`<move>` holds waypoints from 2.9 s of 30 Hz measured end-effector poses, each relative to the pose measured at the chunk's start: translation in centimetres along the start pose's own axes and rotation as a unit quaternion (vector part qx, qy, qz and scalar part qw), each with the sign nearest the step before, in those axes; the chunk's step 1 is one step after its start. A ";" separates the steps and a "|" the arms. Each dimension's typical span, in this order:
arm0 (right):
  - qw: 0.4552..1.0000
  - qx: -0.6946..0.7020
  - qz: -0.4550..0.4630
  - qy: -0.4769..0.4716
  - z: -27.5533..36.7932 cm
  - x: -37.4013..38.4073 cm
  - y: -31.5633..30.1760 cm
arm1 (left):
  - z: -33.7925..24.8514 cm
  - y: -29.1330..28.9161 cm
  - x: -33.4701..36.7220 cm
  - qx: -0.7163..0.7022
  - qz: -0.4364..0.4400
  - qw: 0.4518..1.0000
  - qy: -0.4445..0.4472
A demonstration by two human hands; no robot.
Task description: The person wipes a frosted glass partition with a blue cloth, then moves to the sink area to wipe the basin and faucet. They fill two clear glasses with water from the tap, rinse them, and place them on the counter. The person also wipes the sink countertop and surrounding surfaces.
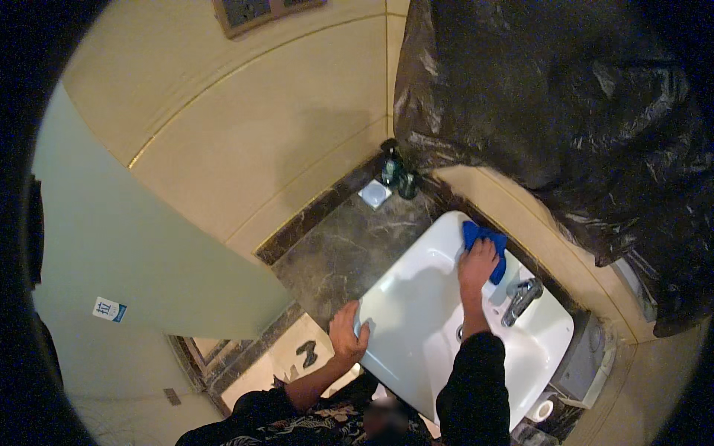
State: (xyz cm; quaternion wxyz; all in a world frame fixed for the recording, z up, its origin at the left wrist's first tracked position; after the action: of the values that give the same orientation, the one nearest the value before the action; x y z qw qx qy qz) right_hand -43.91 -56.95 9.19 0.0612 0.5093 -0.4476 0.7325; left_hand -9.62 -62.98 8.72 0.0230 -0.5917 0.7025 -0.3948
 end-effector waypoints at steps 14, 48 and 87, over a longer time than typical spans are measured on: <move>0.823 0.320 0.243 0.402 -4.8 -15.9 -11.9 | -0.1 1.1 -0.8 -0.019 -0.010 0.995 0.098; 0.954 -0.103 0.165 0.227 -29.5 -9.9 -15.1 | -0.2 2.0 -1.5 0.035 0.043 0.998 0.043; 0.872 -0.054 0.141 0.466 -22.7 -33.4 -41.0 | 0.6 3.2 -1.1 0.061 0.075 0.991 0.089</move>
State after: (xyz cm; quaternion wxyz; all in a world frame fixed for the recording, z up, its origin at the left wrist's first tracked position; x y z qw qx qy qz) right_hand -21.37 -4.15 4.97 0.1862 0.0360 -0.4732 0.8603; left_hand -11.57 -62.42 6.01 0.0259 -0.4972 0.7190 -0.4849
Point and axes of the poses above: each hand's wrist, its own x-axis towards the middle knuckle, its own y-axis out of the palm, z = x × y, the point moved 10 cm from there along x, towards the middle knuckle, and after that the axes turned 15 degrees about -z, right-handed, at the moved point
